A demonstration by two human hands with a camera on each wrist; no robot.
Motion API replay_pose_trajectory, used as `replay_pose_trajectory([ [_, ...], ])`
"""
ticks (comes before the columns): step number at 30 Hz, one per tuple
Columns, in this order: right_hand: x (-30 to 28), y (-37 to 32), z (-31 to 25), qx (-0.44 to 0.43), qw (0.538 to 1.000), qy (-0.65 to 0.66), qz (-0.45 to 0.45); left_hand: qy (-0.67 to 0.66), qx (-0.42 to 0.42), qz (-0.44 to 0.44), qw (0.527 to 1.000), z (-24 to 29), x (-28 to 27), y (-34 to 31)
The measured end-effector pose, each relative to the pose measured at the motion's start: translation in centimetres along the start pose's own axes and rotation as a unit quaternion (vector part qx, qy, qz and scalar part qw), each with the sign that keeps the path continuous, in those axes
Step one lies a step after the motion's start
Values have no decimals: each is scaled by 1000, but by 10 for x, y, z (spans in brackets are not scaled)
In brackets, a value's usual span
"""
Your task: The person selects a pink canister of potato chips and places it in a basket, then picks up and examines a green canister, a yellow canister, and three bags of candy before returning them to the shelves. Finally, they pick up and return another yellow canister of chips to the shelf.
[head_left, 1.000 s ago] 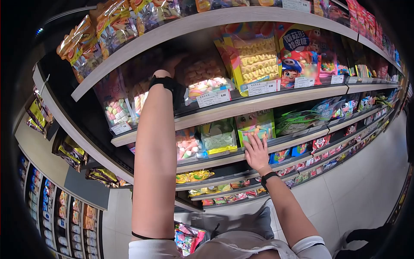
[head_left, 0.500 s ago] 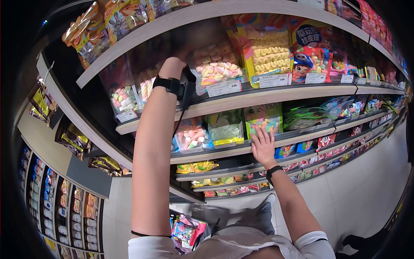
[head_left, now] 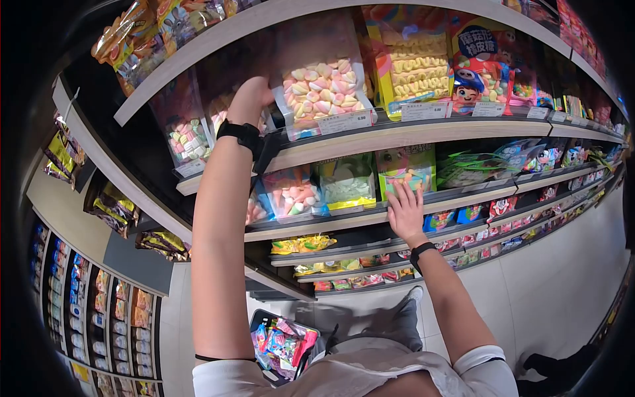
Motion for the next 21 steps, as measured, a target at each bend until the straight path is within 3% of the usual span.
replay_pose_trajectory([
  [1, 0, 0, 0, 2, 1000, 3, -2, 1, 0, 4, 1000, -7, -16, 7],
  [3, 0, 0, 0, 1, 1000, -2, -4, -3, -26, -74, 997, -26, -38, 21],
  [5, -1, 1, 0, 2, 1000, -5, -3, 7, -71, -46, 996, -6, 8, -21],
  [8, -3, 1, -2, 5, 1000, -8, -6, 152, -143, -150, 966, 0, 51, -67],
  [17, -2, 1, -4, 7, 1000, -11, -4, 158, -100, -105, 977, -19, 45, -78],
  [21, -3, 2, -6, -4, 1000, -13, 6, 110, -56, -159, 980, -16, 37, -77],
])
Point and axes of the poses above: each hand's wrist, its own y-axis towards the middle knuckle, its own x-axis out of the palm, z = x × y, the point moved 2 cm from there along y, towards the middle knuckle, and after that the axes turned 15 degrees about -z, right-handed, at the moved point
